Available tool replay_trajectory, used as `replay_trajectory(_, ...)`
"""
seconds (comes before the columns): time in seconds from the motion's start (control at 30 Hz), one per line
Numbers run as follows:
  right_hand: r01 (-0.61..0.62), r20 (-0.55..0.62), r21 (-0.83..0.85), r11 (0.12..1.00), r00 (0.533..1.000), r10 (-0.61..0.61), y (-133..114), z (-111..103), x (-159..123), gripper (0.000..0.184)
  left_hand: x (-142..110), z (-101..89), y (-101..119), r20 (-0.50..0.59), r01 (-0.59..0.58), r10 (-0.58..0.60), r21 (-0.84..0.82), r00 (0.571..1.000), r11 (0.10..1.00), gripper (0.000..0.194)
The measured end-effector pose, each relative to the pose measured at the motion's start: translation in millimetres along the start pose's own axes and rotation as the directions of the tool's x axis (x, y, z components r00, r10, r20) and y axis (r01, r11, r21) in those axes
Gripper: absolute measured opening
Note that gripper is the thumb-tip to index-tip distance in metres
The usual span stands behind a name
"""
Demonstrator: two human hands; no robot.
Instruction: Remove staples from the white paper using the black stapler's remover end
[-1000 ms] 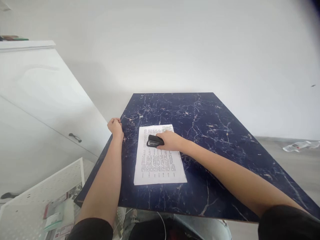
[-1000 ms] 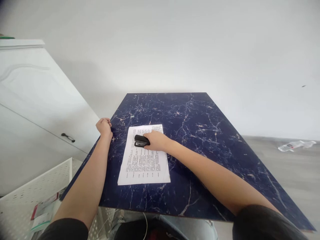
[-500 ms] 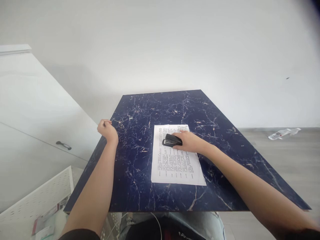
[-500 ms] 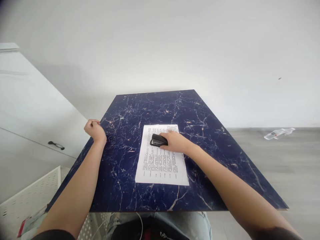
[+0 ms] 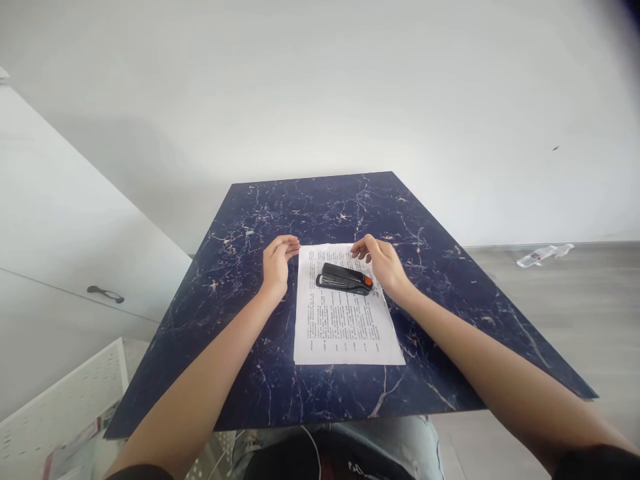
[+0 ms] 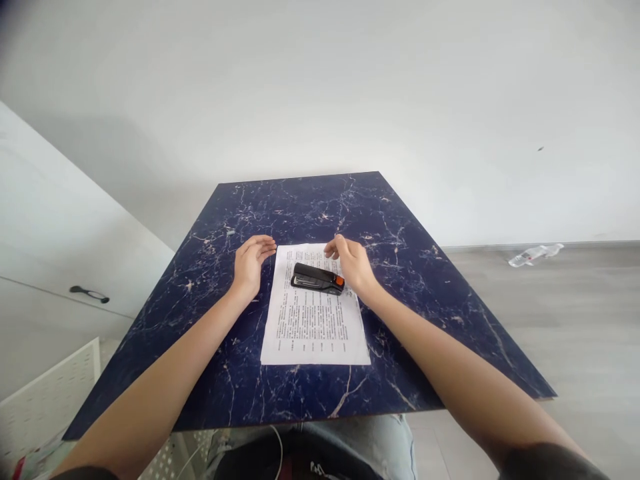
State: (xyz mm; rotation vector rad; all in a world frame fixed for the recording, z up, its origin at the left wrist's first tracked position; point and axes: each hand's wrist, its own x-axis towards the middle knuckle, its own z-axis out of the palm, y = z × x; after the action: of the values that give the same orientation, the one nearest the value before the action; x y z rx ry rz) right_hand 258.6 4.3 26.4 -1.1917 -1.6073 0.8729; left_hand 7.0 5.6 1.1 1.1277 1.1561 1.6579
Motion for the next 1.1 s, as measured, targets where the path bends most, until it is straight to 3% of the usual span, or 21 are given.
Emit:
replay_trajectory(0.13,0.049,0.065,-0.099,0.994,0.997,-0.042,6.1,21.5,-9.7,0.060,-8.3,10.9,-5.5,0.022,0.108,-0.107,-0.046,0.994,0.993,0.028)
replay_trajectory(0.23,0.075,0.101,-0.157,0.985,0.993,-0.060,6.9,25.4,-12.0,0.062,-8.2,10.6,-7.9,0.032,0.156,-0.153,-0.093,0.988,0.983,0.037)
replay_trajectory(0.7,0.175,0.190,-0.243,0.954,0.973,-0.130,9.0,17.9,-10.1,0.059,-7.1,8.2,-13.5,0.052,0.096,-0.095,-0.015,0.994,0.995,0.039)
replay_trajectory(0.77,0.244,0.269,-0.234,0.941,0.947,-0.178,2.3,12.1,-8.3,0.053,-6.9,6.8,-13.2,0.058,0.085,-0.085,-0.004,0.995,0.996,0.038)
replay_trajectory(0.87,0.378,0.476,-0.228,0.897,0.847,-0.236,-5.7,3.4,-7.9,0.033,-7.8,5.4,-11.7,0.083,0.070,-0.072,0.021,0.994,0.997,0.035)
replay_trajectory(0.97,0.425,0.575,-0.284,0.860,0.793,-0.202,-6.4,0.3,-10.8,0.022,-9.8,6.2,-8.8,0.126,0.045,-0.049,0.031,0.991,0.998,0.033)
replay_trajectory(1.03,0.405,0.551,-0.305,0.862,0.813,-0.187,-5.1,1.4,-13.6,0.019,-10.8,7.8,-5.7,0.146,0.045,-0.042,-0.014,0.988,0.999,0.029)
replay_trajectory(1.1,0.396,0.448,-0.302,0.867,0.862,-0.237,-5.2,2.9,-16.5,0.024,-11.2,9.4,-1.5,0.151,0.103,-0.083,-0.130,0.985,0.986,0.025)
